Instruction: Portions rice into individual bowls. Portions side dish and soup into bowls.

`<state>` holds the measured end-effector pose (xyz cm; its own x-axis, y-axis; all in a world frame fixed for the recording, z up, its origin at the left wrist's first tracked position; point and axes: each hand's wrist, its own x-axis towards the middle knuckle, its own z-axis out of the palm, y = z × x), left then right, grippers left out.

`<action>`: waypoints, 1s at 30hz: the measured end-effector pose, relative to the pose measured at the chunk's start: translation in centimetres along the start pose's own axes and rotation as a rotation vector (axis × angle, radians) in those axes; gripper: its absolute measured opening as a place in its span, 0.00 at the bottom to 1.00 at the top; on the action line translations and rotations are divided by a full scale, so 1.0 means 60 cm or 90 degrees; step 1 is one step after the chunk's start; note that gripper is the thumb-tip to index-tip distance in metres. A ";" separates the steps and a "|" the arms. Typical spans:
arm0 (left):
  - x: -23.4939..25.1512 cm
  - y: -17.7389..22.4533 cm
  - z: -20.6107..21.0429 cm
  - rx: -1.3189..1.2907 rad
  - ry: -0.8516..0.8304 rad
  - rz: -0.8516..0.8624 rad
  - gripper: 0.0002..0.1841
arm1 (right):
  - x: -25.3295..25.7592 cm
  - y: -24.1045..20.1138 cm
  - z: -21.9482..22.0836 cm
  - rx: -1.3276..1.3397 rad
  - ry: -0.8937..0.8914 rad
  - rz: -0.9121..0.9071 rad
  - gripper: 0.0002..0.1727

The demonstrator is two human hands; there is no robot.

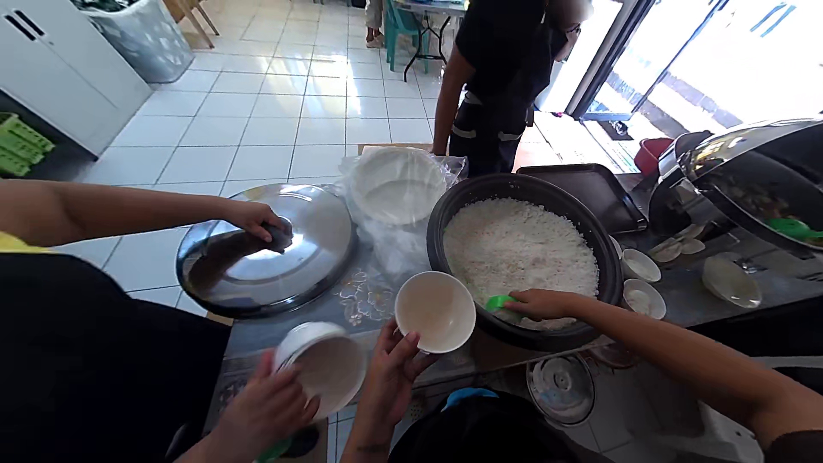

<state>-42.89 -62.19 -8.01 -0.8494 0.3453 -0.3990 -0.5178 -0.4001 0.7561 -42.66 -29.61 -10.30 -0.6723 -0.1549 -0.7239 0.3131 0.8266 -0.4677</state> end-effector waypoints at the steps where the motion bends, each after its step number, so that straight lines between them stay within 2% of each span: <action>1: 0.004 0.000 0.006 -0.003 0.008 -0.006 0.26 | -0.004 0.011 -0.005 0.064 -0.001 0.011 0.33; 4: 0.019 -0.004 0.025 -0.025 0.047 -0.023 0.24 | -0.014 0.029 -0.020 0.360 -0.022 0.066 0.31; 6: 0.024 -0.008 0.035 -0.028 0.072 -0.031 0.25 | -0.020 0.031 -0.029 0.528 -0.039 0.057 0.31; 9: 0.035 -0.016 0.056 -0.027 0.086 -0.035 0.25 | -0.039 0.024 -0.050 0.641 0.021 -0.002 0.33; 11: 0.044 -0.025 0.074 -0.020 0.063 -0.041 0.25 | -0.081 -0.005 -0.066 0.601 0.124 -0.064 0.33; 14: 0.056 -0.035 0.108 -0.013 0.009 -0.050 0.27 | -0.147 -0.069 -0.049 0.334 0.467 -0.210 0.22; 16: 0.060 -0.037 0.131 -0.017 -0.020 -0.053 0.28 | -0.142 -0.078 -0.012 0.084 0.713 -0.276 0.31; 17: 0.061 -0.039 0.139 -0.021 -0.035 -0.052 0.29 | -0.125 -0.075 0.009 -0.026 0.801 -0.299 0.35; 20: 0.061 -0.044 0.152 -0.038 -0.084 -0.048 0.30 | -0.081 -0.064 0.052 -0.153 0.849 -0.294 0.36; 24: 0.068 -0.042 0.159 -0.053 -0.120 -0.047 0.28 | -0.089 -0.059 0.060 -0.096 0.879 -0.303 0.37; 27: 0.080 -0.045 0.156 -0.054 -0.121 -0.088 0.28 | -0.096 -0.062 0.057 -0.075 0.913 -0.316 0.38; 30: 0.082 -0.049 0.145 -0.070 -0.129 -0.123 0.24 | -0.102 -0.063 0.051 0.010 0.921 -0.278 0.34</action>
<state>-44.66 -51.92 -7.71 -0.7027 0.5815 -0.4101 -0.6849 -0.3965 0.6113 -37.67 -33.43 -5.62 -0.7706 0.2779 0.5735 -0.0796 0.8509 -0.5193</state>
